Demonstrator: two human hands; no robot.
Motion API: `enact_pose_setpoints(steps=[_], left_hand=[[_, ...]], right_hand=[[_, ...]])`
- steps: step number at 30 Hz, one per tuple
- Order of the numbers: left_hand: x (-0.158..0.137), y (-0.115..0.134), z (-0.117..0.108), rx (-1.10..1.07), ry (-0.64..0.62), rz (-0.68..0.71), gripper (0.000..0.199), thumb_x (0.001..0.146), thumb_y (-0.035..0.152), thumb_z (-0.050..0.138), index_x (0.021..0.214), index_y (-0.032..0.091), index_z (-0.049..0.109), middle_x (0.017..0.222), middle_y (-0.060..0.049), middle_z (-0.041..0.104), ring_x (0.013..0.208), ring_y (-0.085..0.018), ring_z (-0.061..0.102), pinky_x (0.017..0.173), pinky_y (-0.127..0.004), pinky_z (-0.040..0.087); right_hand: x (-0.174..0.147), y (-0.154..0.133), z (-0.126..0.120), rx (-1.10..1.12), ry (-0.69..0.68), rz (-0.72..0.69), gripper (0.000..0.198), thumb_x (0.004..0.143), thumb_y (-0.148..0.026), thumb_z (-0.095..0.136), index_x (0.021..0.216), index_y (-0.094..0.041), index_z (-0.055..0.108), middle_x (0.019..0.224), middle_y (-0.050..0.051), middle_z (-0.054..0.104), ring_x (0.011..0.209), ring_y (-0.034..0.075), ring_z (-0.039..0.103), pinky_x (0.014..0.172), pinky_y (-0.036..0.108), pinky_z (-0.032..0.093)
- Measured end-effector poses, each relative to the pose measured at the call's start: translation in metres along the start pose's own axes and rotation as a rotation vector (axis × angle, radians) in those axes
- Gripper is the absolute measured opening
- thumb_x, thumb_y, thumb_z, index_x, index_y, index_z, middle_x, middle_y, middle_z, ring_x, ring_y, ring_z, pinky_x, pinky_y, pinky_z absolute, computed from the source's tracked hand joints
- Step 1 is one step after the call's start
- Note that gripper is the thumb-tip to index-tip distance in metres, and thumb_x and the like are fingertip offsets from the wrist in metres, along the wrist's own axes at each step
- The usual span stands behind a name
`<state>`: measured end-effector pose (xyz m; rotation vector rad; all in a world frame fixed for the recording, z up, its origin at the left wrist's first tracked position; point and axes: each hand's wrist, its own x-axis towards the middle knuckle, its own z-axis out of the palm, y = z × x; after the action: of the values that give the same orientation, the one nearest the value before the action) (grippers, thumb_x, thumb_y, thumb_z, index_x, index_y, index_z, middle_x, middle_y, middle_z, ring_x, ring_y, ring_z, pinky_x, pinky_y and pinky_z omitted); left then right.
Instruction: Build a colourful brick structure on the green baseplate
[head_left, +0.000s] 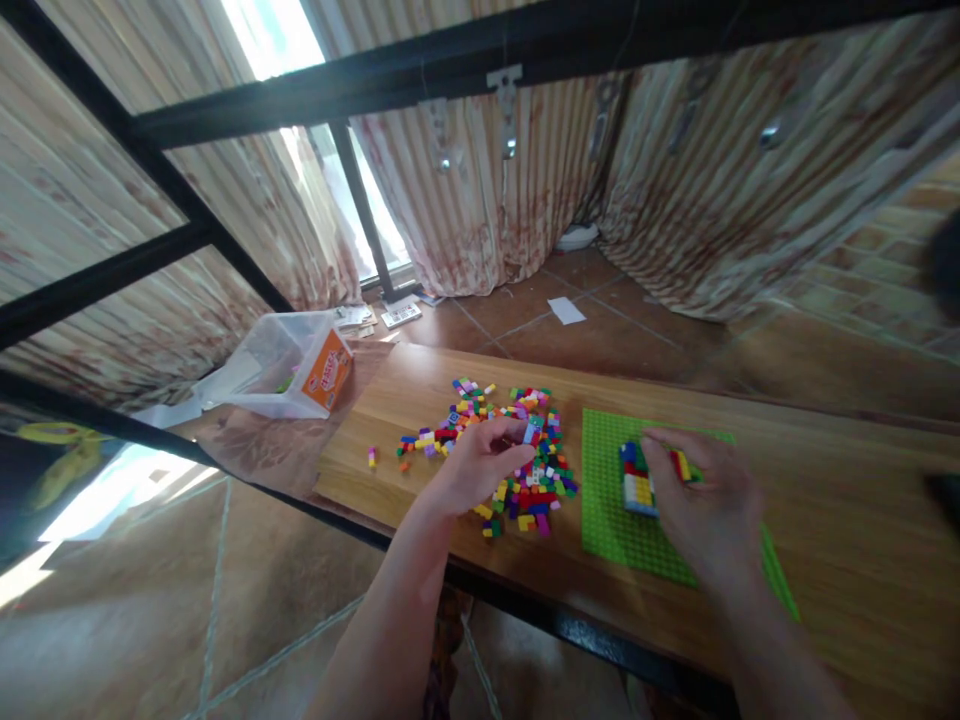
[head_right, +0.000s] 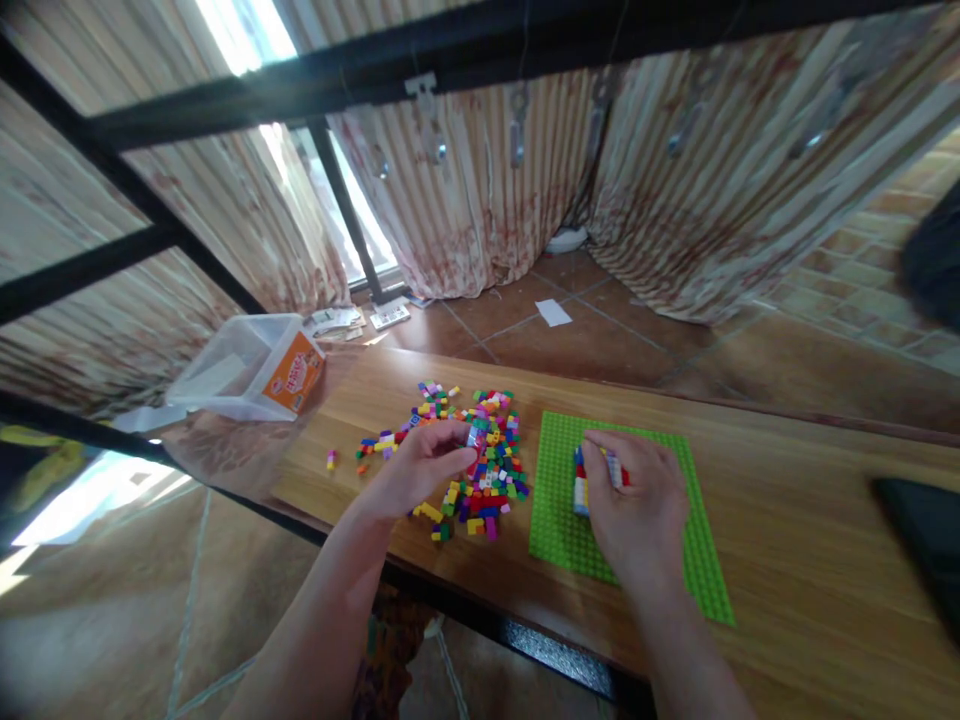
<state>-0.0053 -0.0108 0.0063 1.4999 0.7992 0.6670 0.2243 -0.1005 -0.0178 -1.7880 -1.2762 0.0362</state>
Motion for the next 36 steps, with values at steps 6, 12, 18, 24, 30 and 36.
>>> enact_pose_setpoints(steps=[6,12,18,24,30,36], left_hand=[[0.004,0.005,0.050,-0.291,-0.028,-0.142,0.028,0.078,0.032,0.068,0.100,0.016,0.061,0.083,-0.001,0.061,0.064,-0.009,0.054,0.057,-0.020,0.044],[0.012,-0.001,0.062,-0.284,0.077,-0.140,0.050,0.076,0.027,0.071,0.123,0.018,0.055,0.089,-0.002,0.065,0.065,-0.009,0.057,0.056,-0.018,0.046],[0.017,-0.007,0.071,-0.293,0.124,-0.156,0.031,0.078,0.041,0.070,0.095,0.016,0.062,0.072,0.002,0.060,0.057,-0.006,0.053,0.048,-0.015,0.039],[0.018,-0.002,0.079,-0.350,0.178,-0.205,0.044,0.080,0.050,0.066,0.110,0.018,0.064,0.082,0.000,0.064,0.060,-0.007,0.054,0.045,-0.015,0.036],[0.021,-0.004,0.080,-0.133,0.205,-0.110,0.024,0.083,0.038,0.063,0.092,0.015,0.062,0.074,0.001,0.059,0.062,-0.008,0.049,0.053,-0.018,0.040],[0.022,-0.009,0.075,-0.032,0.141,-0.099,0.024,0.086,0.038,0.059,0.081,0.015,0.056,0.065,0.004,0.051,0.058,-0.007,0.044,0.051,-0.018,0.036]], right_hand=[[-0.009,-0.025,0.014,0.461,-0.227,0.255,0.028,0.085,-0.046,0.063,0.093,-0.022,0.074,0.090,0.005,0.075,0.079,0.020,0.069,0.075,0.035,0.055],[-0.012,-0.025,0.015,0.664,-0.439,0.291,0.036,0.078,-0.042,0.073,0.108,-0.022,0.070,0.102,0.006,0.075,0.085,0.020,0.070,0.081,0.037,0.057],[-0.014,-0.022,0.007,0.644,-0.418,0.232,0.028,0.079,-0.037,0.072,0.104,-0.024,0.072,0.102,0.004,0.075,0.085,0.019,0.071,0.082,0.036,0.058],[-0.019,-0.023,0.009,0.571,-0.369,0.208,0.026,0.082,-0.035,0.068,0.105,-0.022,0.072,0.099,0.005,0.076,0.088,0.020,0.070,0.084,0.038,0.058],[-0.024,-0.023,0.011,0.449,-0.383,0.177,0.030,0.083,-0.032,0.064,0.112,-0.023,0.071,0.098,0.005,0.076,0.089,0.022,0.070,0.084,0.039,0.056],[-0.024,-0.022,0.009,0.457,-0.440,0.155,0.033,0.084,-0.032,0.063,0.115,-0.024,0.071,0.098,0.004,0.076,0.087,0.020,0.070,0.082,0.036,0.056]])
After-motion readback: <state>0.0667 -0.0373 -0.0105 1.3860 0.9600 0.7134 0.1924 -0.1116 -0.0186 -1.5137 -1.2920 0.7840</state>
